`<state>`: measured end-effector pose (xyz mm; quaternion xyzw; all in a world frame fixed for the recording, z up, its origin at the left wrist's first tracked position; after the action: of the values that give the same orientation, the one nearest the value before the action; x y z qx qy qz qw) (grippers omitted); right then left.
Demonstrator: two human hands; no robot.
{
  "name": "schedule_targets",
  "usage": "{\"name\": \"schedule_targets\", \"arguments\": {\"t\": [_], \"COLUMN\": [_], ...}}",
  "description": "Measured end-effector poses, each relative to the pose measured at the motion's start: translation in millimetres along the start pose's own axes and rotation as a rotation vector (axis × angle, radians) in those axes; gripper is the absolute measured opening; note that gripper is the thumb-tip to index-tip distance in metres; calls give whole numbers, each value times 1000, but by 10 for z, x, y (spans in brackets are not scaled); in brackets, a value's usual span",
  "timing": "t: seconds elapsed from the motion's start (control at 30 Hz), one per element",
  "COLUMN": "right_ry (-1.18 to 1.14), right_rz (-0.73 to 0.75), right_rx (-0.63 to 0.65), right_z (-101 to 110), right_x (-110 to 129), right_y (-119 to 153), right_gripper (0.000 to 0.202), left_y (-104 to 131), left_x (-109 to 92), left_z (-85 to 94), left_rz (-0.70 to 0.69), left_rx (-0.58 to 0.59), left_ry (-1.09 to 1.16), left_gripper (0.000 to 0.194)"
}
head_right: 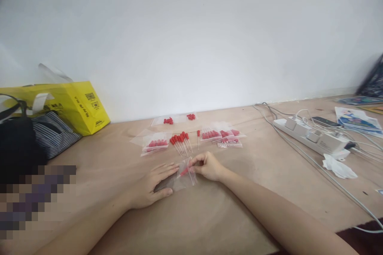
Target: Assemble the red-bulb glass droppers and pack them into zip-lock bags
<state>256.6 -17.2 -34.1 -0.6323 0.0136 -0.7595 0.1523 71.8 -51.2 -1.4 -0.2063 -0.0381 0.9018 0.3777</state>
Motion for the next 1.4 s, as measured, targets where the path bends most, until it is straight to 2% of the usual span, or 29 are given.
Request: {"name": "schedule_targets", "arguments": {"t": [0.13, 0.27, 0.33, 0.43, 0.53, 0.7, 0.87, 1.07, 1.17, 1.27, 1.3, 1.4], "right_ry": [-19, 5, 113, 493, 654, 817, 887, 827, 733, 610, 548, 64], "right_rz": [-17, -40, -20, 1, -41, -174, -269, -269, -193, -97, -75, -28], "right_rx": [83, 29, -69, -347, -450, -529, -571, -583, -599, -615, -621, -633], "right_z": [-70, 23, 164, 438, 540, 438, 301, 259, 357, 499, 539, 599], "right_x": [-2, -53, -53, -5, 23, -30, -56, 26, 133, 173, 155, 37], "right_y": [6, -91, -211, -457, -724, -1041, -1121, -1129, -1055, -823, -713, -369], "right_gripper": [28, 24, 16, 6, 9, 19, 24, 18, 22, 34, 38, 46], "left_y": [-2, 9, 32, 103, 203, 315, 306, 306, 312, 301, 295, 272], "left_x": [-10, -16, 1, 45, 103, 180, 188, 215, 238, 235, 227, 202], "left_z": [10, 18, 36, 75, 115, 180, 187, 170, 160, 157, 158, 154], "left_rz": [8, 15, 30, 26, 24, 108, 127, 112, 118, 116, 113, 98], "left_rx": [-10, -27, -66, -130, -140, -105, -66, -65, -54, -47, -47, -49], "left_ry": [13, 32, 43, 58, 58, 39, 63, 107, 117, 120, 119, 114], "left_gripper": [54, 53, 51, 46, 41, 41, 42, 41, 42, 42, 42, 41]}}
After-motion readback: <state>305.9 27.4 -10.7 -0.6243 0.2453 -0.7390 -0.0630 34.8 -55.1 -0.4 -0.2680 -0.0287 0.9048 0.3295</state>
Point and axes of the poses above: each hand's wrist, its own y-axis away from the middle knuckle, its own z-axis out of the back of the hand, x = y × z, the point moved 4 cm from there along -y, towards the middle knuckle, and after that the axes turned 12 degrees about -x, right-handed, at the moved point
